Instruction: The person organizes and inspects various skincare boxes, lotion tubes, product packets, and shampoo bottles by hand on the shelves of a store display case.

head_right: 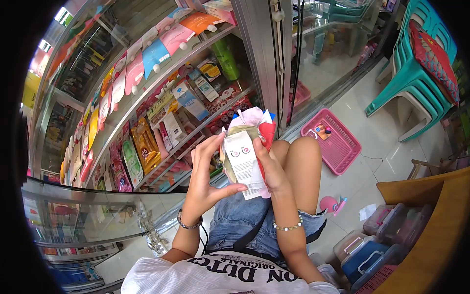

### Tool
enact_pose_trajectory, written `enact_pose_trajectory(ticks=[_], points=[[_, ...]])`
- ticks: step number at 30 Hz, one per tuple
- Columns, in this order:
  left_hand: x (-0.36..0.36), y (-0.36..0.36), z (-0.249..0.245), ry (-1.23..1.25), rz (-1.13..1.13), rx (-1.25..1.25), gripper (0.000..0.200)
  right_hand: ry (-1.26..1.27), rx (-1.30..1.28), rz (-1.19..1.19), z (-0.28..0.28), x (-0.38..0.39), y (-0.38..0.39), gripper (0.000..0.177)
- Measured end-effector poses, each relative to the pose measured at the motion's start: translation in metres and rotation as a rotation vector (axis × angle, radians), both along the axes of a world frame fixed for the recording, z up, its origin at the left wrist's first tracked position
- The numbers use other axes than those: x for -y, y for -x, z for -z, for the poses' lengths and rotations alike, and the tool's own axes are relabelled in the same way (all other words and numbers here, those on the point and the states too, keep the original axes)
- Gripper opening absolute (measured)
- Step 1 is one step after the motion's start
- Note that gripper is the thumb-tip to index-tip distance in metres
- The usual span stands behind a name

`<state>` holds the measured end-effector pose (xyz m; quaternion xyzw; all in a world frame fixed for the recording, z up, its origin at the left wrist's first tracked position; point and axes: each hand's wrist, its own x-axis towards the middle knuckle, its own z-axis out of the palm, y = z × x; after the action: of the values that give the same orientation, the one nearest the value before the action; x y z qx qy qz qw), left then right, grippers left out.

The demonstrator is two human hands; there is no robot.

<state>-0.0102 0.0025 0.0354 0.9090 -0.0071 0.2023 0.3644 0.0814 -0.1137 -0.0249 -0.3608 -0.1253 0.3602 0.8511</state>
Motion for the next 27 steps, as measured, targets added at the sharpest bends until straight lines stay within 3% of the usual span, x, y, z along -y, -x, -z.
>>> enact_pose_trajectory(ticks=[2,6,8,10,13,15,18,21,24,27], points=[[-0.004,-0.001,0.008,0.064,-0.011,-0.031,0.091,0.077,0.004,0.044,-0.001,-0.001,0.001,0.072],[-0.006,-0.002,0.014,0.033,-0.058,-0.058,0.085,-0.102,0.059,0.055,0.007,-0.001,0.004,0.061],[-0.006,-0.002,0.017,0.001,-0.080,-0.062,0.082,0.002,0.194,0.106,0.004,-0.002,0.003,0.058],[-0.002,-0.002,0.026,0.142,-0.091,-0.092,0.075,0.054,0.262,0.127,0.000,-0.005,0.003,0.057],[0.007,-0.002,0.026,0.314,-0.076,-0.133,0.072,-0.084,-0.095,0.314,-0.009,-0.019,0.005,0.045],[0.012,-0.002,0.023,0.512,-0.023,-0.186,0.072,-0.016,-0.038,0.377,-0.007,-0.019,0.005,0.043],[0.015,0.000,0.034,0.476,0.049,-0.266,0.072,0.128,0.076,0.502,-0.003,-0.018,0.003,0.040],[0.019,0.007,0.040,0.437,0.086,-0.324,0.070,0.149,0.166,0.620,0.001,-0.019,0.002,0.019],[0.018,0.011,0.030,0.392,0.086,-0.357,0.067,0.200,0.206,0.726,-0.005,-0.016,0.003,0.020],[0.011,0.022,0.017,0.588,0.160,-0.697,0.065,0.225,0.200,0.755,-0.016,-0.014,0.011,0.020]])
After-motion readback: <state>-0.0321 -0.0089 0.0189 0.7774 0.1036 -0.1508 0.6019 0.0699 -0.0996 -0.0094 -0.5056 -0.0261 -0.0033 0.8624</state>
